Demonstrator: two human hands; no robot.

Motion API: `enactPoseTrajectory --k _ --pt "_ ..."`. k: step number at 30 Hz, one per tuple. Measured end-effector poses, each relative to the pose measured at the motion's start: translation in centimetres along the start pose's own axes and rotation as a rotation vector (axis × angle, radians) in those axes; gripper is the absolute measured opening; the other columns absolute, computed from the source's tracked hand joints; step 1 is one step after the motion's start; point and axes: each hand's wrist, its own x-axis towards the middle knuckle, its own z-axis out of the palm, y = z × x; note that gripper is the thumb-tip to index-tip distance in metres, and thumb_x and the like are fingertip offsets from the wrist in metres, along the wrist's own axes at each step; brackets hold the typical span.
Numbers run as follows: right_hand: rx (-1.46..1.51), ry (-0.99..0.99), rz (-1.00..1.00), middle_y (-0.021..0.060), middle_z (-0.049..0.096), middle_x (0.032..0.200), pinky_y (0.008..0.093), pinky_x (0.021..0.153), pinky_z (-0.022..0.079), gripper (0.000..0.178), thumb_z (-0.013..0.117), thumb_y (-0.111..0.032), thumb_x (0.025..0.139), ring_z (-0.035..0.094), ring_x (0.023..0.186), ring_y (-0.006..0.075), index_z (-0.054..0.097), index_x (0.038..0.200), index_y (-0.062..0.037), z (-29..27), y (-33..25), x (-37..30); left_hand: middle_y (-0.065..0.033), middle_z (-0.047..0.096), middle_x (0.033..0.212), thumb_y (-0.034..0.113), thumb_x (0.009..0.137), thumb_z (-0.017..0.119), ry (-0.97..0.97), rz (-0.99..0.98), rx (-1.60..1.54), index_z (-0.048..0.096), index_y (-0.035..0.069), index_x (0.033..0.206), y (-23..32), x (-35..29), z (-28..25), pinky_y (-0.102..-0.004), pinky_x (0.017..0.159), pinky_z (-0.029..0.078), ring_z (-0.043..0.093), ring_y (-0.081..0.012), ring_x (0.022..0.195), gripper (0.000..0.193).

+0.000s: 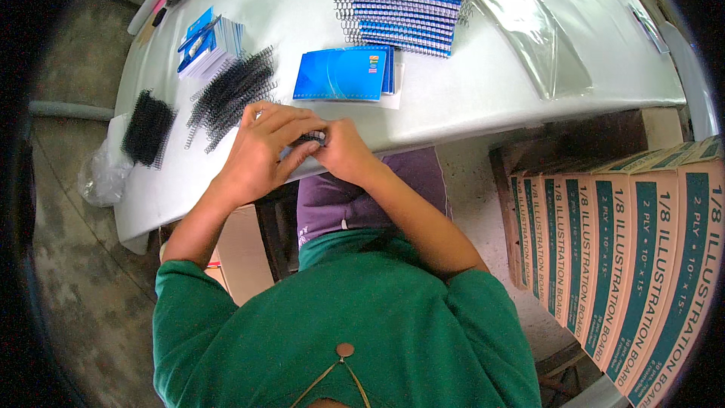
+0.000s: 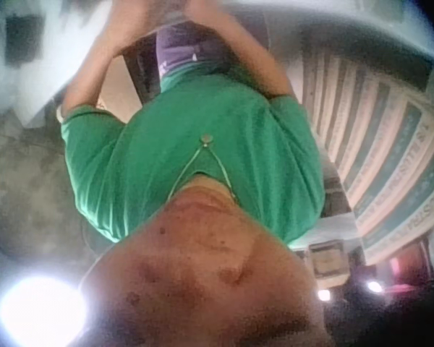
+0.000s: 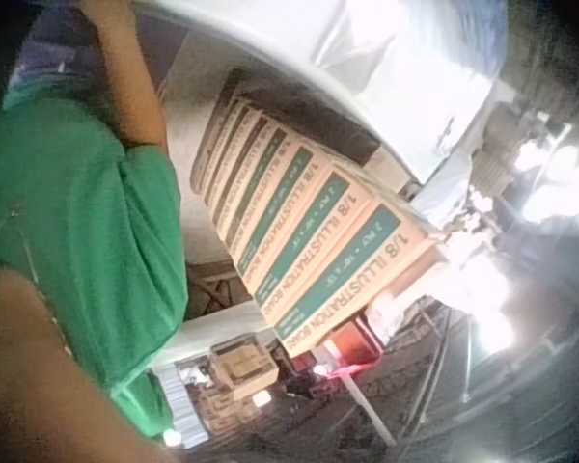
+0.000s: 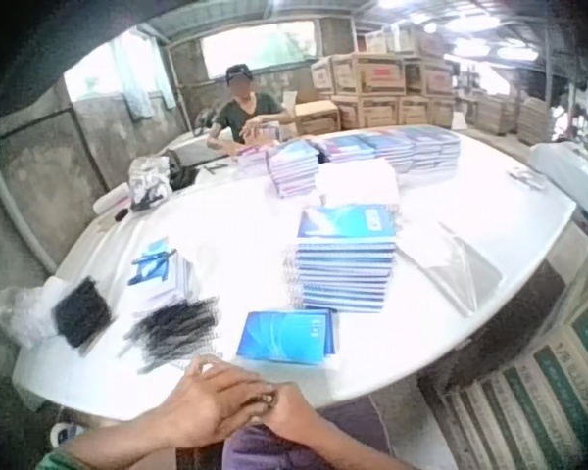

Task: The person assembles notebooks by aligning stacks of paper and covers with plastic spiral coils and threading the coils through the pre-punched holes by hand.

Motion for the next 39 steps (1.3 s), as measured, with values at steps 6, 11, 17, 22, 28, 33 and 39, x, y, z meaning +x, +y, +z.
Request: enactPoseTrajectory --k 6,11,17,22,28,33,39 --pt "-0.075 -0.016 0.087 0.0222 0.062 0.077 0.0381 0.060 0.047 0.016 0.062 -0.010 0.075 0.061 0.071 0.0381 0.063 0.086 0.0012 -0.2 0.4 -0.1 -0.0041 0.062 0.098 0.012 0.073 0.067 -0.068 0.065 0.018 0.062 0.010 0.096 -0.3 1.3 -0.3 -0.0364 0.086 0.035 0.057 -0.0217 0.093 0.023" --pt "-0.106 -0.044 0.177 0.0220 0.061 0.074 0.0375 0.058 0.045 0.015 0.062 -0.011 0.076 0.062 0.067 0.0322 0.061 0.084 0.0014 -0.2 0.6 0.0 -0.0036 0.062 0.091 0.012 0.071 0.068 -0.080 0.110 0.060 0.062 0.009 0.089 -0.1 2.0 -0.8 -0.0365 0.084 0.036 0.057 -0.0224 0.088 0.019" --pt "-0.044 -0.096 0.133 0.0168 0.059 0.070 0.0342 0.060 0.044 0.014 0.061 -0.010 0.079 0.059 0.063 0.0235 0.059 0.087 0.0009 -0.8 0.2 -0.5 -0.0042 0.060 0.080 0.019 0.064 0.074 -0.085 0.037 0.050 0.062 0.010 0.077 0.5 2.8 -1.2 -0.0367 0.075 0.040 0.057 -0.0241 0.081 0.020" --pt "-0.121 0.152 -0.272 0.0139 0.056 0.098 0.0332 0.083 0.044 0.040 0.066 -0.013 0.079 0.056 0.093 0.0197 0.048 0.113 -0.0035 -4.0 -4.3 0.0 -0.0074 0.063 0.085 0.022 0.063 0.077 0.131 0.130 -0.072 0.065 0.008 0.091 2.0 5.5 -4.8 -0.0345 0.077 0.042 0.060 -0.0241 0.082 0.033" --pt "-0.468 0.550 -0.665 0.0093 0.064 0.101 0.0299 0.085 0.046 0.021 0.060 0.003 0.077 0.060 0.097 0.0212 0.060 0.096 -0.0055 -15.2 -11.8 6.3 -0.0069 0.065 0.088 0.012 0.071 0.071 0.709 0.197 -0.006 0.067 0.009 0.090 -0.3 13.3 -6.9 -0.0294 0.066 0.049 0.062 -0.0244 0.077 0.020" --pt "-0.508 0.313 -0.376 0.0116 0.058 0.119 0.0335 0.103 0.030 0.032 0.055 -0.003 0.074 0.043 0.124 0.0255 0.062 0.105 -0.0041 -21.1 -5.6 7.9 -0.0144 0.057 0.116 0.024 0.080 0.064 0.575 0.101 -0.045 0.057 0.006 0.114 -4.9 16.6 3.1 -0.0389 0.095 0.039 0.051 -0.0325 0.110 0.038" --pt "-0.393 0.777 -0.329 0.0291 0.049 0.122 0.0351 0.096 0.037 0.054 0.047 -0.034 0.093 0.047 0.117 0.0358 0.039 0.131 0.0036 -16.0 -3.0 9.7 -0.0104 0.062 0.082 0.028 0.088 0.058 0.899 -0.489 -0.855 0.062 -0.003 0.094 -4.1 18.9 5.7 -0.0284 0.071 0.044 0.055 -0.0162 0.074 0.032"
